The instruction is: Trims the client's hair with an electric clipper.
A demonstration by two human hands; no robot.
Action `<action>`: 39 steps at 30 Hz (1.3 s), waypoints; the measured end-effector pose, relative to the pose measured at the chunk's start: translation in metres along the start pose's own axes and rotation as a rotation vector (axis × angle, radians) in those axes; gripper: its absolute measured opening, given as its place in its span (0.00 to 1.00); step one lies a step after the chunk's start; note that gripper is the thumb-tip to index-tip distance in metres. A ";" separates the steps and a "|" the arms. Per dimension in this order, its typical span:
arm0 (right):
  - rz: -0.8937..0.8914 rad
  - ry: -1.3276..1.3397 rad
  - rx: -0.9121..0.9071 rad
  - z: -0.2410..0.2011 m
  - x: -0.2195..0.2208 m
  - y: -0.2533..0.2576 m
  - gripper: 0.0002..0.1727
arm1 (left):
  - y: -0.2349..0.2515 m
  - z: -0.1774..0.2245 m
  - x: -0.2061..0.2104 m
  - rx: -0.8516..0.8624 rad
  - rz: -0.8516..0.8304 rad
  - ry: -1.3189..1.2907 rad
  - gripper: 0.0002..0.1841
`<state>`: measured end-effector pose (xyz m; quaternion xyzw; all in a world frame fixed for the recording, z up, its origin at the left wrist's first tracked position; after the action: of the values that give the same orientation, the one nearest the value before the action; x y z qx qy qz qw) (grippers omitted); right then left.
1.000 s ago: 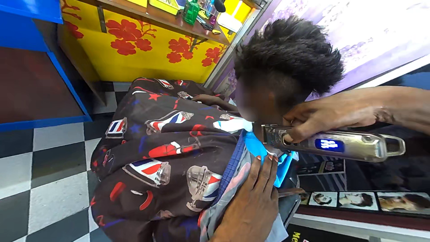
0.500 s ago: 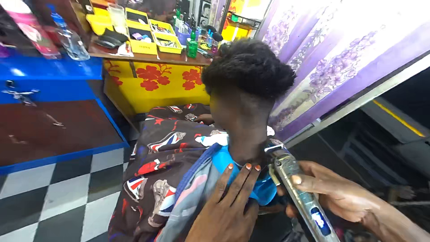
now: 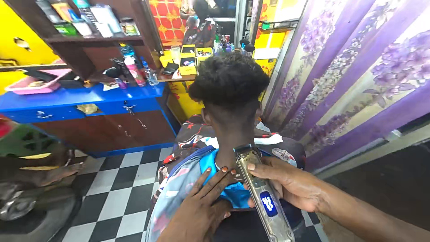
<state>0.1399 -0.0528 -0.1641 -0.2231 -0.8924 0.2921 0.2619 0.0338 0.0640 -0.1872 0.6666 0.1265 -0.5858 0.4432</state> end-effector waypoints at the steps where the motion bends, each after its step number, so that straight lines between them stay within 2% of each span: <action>1: -0.005 -0.001 -0.029 -0.004 -0.001 0.001 0.21 | 0.000 0.001 0.000 0.008 -0.003 0.002 0.20; 5: 0.001 -0.126 -0.150 -0.011 -0.005 -0.003 0.29 | 0.001 0.000 -0.001 -0.003 -0.003 0.001 0.20; 6: 0.005 -0.153 -0.128 -0.005 -0.008 -0.005 0.30 | 0.001 0.000 -0.001 -0.007 -0.007 -0.005 0.20; 10: 0.007 -0.083 0.023 0.021 -0.018 -0.002 0.24 | -0.001 -0.001 0.003 0.008 0.011 -0.017 0.20; 19: -0.022 -0.068 -0.106 -0.020 -0.016 0.004 0.19 | 0.000 -0.001 0.003 0.000 0.013 -0.021 0.19; 24: -0.058 -0.207 -0.211 -0.030 -0.023 0.000 0.28 | 0.002 0.001 -0.003 -0.010 -0.027 -0.018 0.19; 26: -0.090 -0.266 -0.142 -0.015 -0.034 -0.009 0.27 | 0.011 0.007 -0.011 -0.048 -0.040 0.012 0.19; 31: -0.122 -0.184 0.063 0.009 -0.060 -0.010 0.17 | 0.042 0.023 -0.011 -0.131 -0.060 0.181 0.16; 35: -0.184 -0.189 0.080 0.005 -0.062 0.002 0.16 | 0.051 0.020 0.000 -0.154 -0.143 0.195 0.17; 39: -0.234 -0.138 0.066 -0.003 -0.061 0.006 0.16 | 0.048 0.019 0.008 -0.160 -0.144 0.191 0.19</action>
<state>0.1895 -0.0804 -0.1866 -0.0880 -0.9182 0.3032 0.2394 0.0565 0.0194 -0.1720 0.6711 0.2619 -0.5381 0.4377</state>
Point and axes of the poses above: each hand's wrist, its own y-axis towards the middle knuckle, its own x-axis out of the palm, z = x × y, the point moved 9 cm from there along y, towards the middle knuckle, and after that the axes turned 12 degrees about x, right-handed, at the moved point
